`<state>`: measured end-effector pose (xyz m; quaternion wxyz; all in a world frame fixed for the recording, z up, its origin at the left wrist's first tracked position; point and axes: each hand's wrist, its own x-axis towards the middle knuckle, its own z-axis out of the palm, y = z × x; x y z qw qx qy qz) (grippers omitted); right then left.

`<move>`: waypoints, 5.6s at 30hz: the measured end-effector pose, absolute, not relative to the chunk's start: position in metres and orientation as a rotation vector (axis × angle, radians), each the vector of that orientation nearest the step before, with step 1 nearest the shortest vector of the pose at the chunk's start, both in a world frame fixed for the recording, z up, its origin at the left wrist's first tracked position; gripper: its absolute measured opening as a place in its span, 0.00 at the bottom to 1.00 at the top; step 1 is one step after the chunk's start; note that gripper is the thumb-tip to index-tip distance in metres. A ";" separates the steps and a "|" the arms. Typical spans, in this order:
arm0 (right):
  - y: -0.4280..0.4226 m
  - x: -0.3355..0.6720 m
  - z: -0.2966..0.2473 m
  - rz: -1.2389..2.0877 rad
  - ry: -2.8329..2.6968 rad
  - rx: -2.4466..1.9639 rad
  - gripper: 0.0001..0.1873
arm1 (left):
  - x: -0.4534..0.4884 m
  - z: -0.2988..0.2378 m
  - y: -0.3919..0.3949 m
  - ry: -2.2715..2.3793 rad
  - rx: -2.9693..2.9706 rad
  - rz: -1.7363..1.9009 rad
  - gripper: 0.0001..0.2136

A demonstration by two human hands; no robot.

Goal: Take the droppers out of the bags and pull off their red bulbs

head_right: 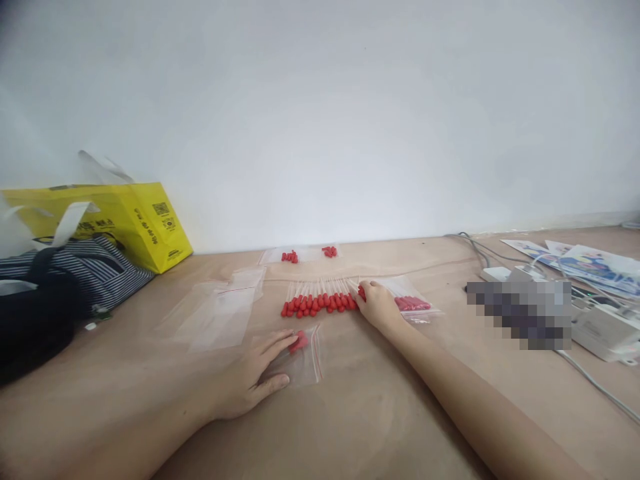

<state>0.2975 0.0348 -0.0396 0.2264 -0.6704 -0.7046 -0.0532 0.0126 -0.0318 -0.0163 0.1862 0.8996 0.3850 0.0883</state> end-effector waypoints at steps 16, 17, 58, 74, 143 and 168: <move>0.027 0.304 -0.043 0.207 -1.703 -1.712 0.17 | 0.011 -0.020 -0.030 1.052 2.543 0.247 0.26; 0.026 0.304 -0.043 0.245 -1.688 -1.702 0.18 | 0.011 -0.019 -0.030 1.056 2.539 0.242 0.26; 0.061 0.312 -0.011 0.251 -1.757 -2.368 0.17 | 0.011 -0.019 -0.029 1.035 2.549 0.251 0.25; 0.044 0.270 -0.012 0.195 -1.788 -2.156 0.19 | 0.011 -0.018 -0.031 1.052 2.557 0.280 0.24; -0.026 0.258 -0.028 0.974 -2.149 -1.002 0.10 | 0.009 -0.021 -0.028 1.119 2.538 0.128 0.29; -0.033 0.205 -0.032 0.620 -1.838 -0.852 0.13 | 0.035 -0.002 0.025 1.310 1.157 0.784 0.08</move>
